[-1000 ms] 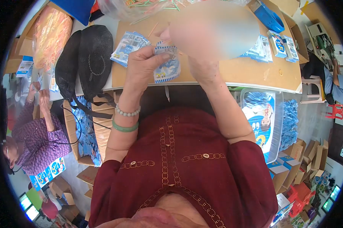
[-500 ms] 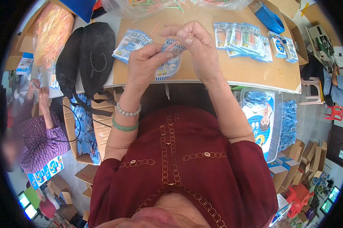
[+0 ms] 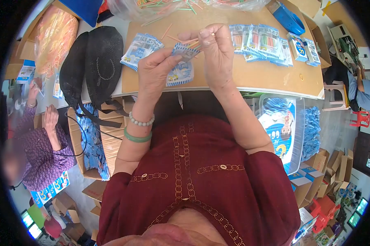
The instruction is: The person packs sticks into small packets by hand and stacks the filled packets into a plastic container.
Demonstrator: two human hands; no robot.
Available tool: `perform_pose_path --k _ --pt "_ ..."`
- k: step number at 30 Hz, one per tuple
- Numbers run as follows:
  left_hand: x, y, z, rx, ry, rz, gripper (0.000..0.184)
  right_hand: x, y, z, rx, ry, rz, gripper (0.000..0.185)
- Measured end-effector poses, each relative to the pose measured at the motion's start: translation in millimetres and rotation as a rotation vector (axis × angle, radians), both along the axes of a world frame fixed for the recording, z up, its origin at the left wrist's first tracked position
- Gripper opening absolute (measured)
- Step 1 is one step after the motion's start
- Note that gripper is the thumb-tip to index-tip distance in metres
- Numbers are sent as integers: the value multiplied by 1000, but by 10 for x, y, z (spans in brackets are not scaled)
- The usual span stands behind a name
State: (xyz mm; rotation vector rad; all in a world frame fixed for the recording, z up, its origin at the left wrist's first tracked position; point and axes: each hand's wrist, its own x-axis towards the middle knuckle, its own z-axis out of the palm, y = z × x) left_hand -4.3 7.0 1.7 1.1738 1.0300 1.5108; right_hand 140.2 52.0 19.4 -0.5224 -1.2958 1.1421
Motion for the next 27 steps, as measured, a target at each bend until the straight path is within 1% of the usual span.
perform_pose_path --k 3,6,7,10,11,13,14,15,16,18,19,22,25,27 --pt "-7 -10 14 -15 -12 3 14 0 -6 18 -55 6 23 18" --pt "8 0 15 -11 -7 -5 14 31 -7 27 -34 -101 175 14" --pt "22 12 14 2 6 -18 13 17 -9 29 -36 -101 175 14" --pt "29 15 27 -4 39 -60 15 -51 -14 36 -45 -246 289 9" --pt "27 15 38 -21 59 -84 16 -44 -16 62 -45 -246 289 9" --pt "-7 35 41 -38 80 -107 18 -16 -9 143 -172 -138 275 13" --pt "-53 75 38 -47 -53 -107 18 0 0 165 -234 -83 269 18" --pt "-96 113 36 -54 -188 -106 18 33 27 151 -231 -83 272 18" --pt "-117 133 39 -61 -322 -105 18 90 77 111 -184 -228 247 20" --pt "-110 140 47 -47 -310 -105 18 179 155 12 -92 -512 182 26" --pt "-93 142 51 -39 -301 -109 19 198 163 -24 -94 -509 173 26" --pt "-35 145 70 -16 -283 -105 18 264 174 -129 -217 -463 268 22" --pt "-6 107 98 19 -249 -87 16 165 119 -271 -223 -422 208 19" --pt "-33 91 53 -81 38 -21 14 144 101 -266 -224 -394 144 17"
